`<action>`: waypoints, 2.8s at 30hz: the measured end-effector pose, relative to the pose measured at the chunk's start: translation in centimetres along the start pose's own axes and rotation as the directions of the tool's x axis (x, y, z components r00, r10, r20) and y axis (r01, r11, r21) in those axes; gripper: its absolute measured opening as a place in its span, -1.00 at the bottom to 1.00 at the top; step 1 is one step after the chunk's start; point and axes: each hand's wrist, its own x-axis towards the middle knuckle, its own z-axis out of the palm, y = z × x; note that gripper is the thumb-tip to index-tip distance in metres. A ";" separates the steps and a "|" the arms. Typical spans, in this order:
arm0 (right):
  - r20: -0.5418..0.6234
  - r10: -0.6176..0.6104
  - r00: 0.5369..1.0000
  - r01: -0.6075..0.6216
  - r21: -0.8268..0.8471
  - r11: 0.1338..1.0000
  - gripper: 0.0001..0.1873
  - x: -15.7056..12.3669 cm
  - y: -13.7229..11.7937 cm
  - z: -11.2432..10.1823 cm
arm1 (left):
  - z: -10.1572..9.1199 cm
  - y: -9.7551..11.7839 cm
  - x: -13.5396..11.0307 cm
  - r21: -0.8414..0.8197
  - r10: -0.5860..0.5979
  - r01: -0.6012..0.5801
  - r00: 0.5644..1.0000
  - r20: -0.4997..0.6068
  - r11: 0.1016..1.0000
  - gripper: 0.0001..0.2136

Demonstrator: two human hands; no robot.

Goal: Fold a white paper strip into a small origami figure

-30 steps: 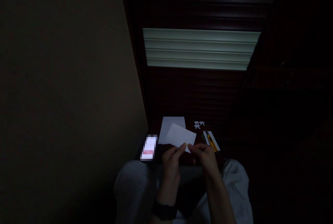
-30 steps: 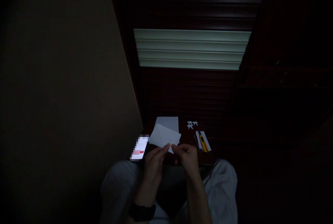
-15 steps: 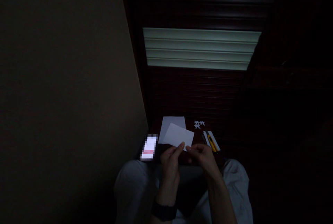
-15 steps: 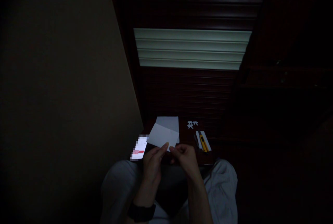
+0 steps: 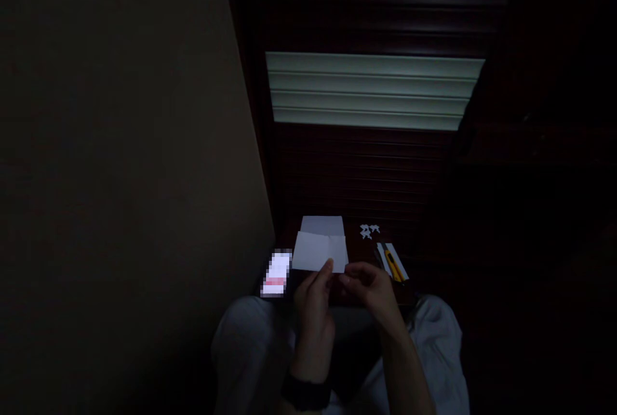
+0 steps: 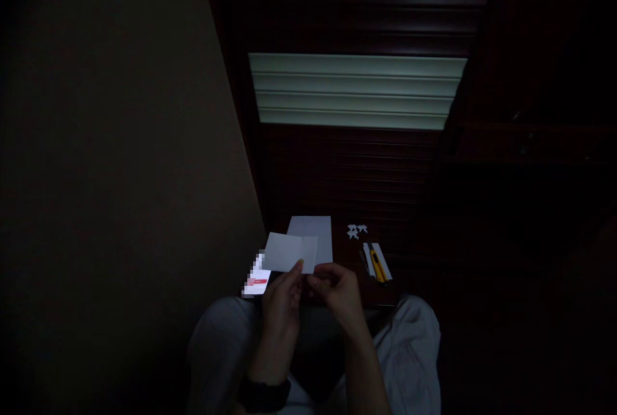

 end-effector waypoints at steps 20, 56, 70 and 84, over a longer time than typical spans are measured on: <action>-0.142 -0.309 0.940 0.265 -0.267 0.927 -0.79 0.4 0.7 1.1 | 1.7 0.5 -0.9 -0.122 0.028 -0.035 0.998 -0.056 0.992 -0.78; -0.085 -0.097 0.992 0.094 -0.037 0.995 -0.75 0.4 0.6 -0.2 | 0.4 0.3 -0.8 0.269 0.204 -0.217 0.976 0.075 0.938 -0.79; -0.209 -0.283 0.936 0.253 -0.156 0.955 -0.78 0.5 0.7 0.3 | 0.7 -1.0 -0.5 -0.081 -0.003 0.024 0.970 0.243 0.996 -0.79; 0.144 -0.413 0.899 0.390 -0.691 0.608 -0.88 -0.3 -1.2 -1.7 | -1.1 4.3 1.0 0.548 0.324 -0.684 0.720 0.614 0.481 -0.80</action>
